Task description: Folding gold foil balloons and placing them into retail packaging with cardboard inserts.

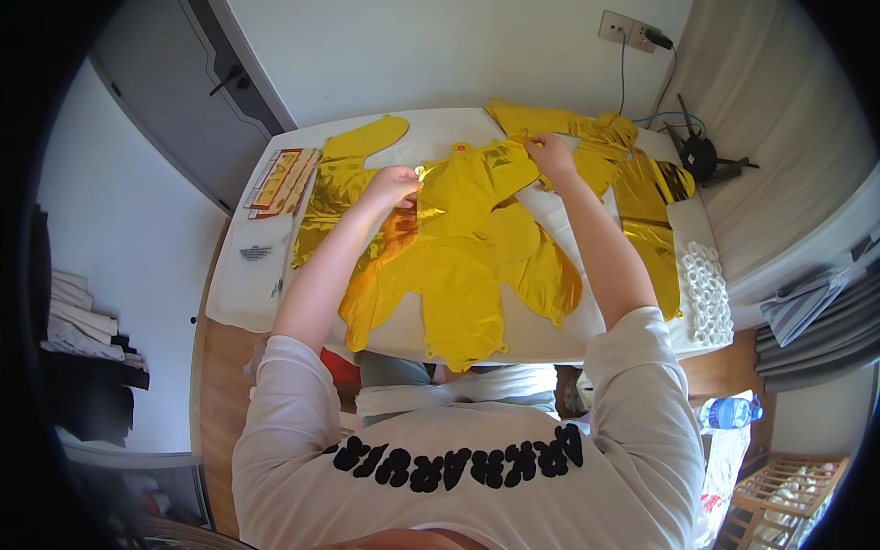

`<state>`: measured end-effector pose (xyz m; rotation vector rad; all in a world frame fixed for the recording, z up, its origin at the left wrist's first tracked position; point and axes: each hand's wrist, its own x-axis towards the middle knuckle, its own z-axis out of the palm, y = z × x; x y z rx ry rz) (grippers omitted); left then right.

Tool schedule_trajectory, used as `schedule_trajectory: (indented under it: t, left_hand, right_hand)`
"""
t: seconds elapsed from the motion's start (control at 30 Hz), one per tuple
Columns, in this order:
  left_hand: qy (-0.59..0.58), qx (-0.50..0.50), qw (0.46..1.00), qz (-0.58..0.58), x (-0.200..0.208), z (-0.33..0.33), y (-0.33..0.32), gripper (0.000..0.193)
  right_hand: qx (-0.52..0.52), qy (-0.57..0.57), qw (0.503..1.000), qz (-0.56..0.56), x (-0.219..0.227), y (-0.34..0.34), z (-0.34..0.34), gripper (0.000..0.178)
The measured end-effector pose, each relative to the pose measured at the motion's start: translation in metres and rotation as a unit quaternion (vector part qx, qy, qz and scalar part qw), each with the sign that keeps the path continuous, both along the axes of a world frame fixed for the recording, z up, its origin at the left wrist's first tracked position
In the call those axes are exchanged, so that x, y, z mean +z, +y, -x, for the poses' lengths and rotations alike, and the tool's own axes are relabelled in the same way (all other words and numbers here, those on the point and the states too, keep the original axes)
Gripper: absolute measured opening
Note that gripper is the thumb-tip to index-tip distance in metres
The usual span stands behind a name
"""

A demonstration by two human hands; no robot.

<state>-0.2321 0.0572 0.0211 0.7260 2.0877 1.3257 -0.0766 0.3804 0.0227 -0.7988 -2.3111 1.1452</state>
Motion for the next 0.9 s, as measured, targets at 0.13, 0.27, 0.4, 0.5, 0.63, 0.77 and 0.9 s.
schedule_trajectory:
  t: [0.13, 0.27, 0.4, 0.5, 0.63, 0.77, 0.9]
  left_hand:
    - [0.023, 0.02, 1.0, -0.009, -0.009, 0.008, -0.004, 0.033]
    - [0.06, 0.029, 0.998, -0.012, -0.011, 0.006, -0.002, 0.032]
    - [0.126, 0.029, 0.992, -0.008, -0.011, 0.005, 0.003, 0.028]
    - [0.146, 0.042, 0.988, -0.019, -0.015, 0.006, -0.001, 0.027]
    - [0.173, 0.045, 0.984, -0.017, -0.014, 0.002, -0.003, 0.027]
    - [0.151, 0.052, 0.987, -0.035, -0.018, 0.008, -0.002, 0.029]
    - [0.13, 0.054, 0.988, -0.06, -0.022, 0.016, 0.003, 0.03]
  right_hand:
    - [0.008, -0.053, 0.998, -0.025, 0.005, -0.012, 0.014, 0.035]
    - [0.032, -0.024, 0.997, -0.065, -0.002, -0.015, 0.014, 0.036]
    - [0.002, -0.014, 0.993, -0.113, -0.017, -0.004, 0.012, 0.035]
    - [-0.009, 0.009, 0.991, -0.13, -0.018, -0.007, 0.016, 0.034]
    - [-0.01, -0.003, 0.996, -0.094, -0.013, -0.013, 0.019, 0.035]
    - [-0.007, 0.011, 0.995, -0.101, -0.014, -0.008, 0.026, 0.033]
    - [-0.007, 0.033, 0.991, -0.127, -0.022, 0.001, 0.031, 0.031]
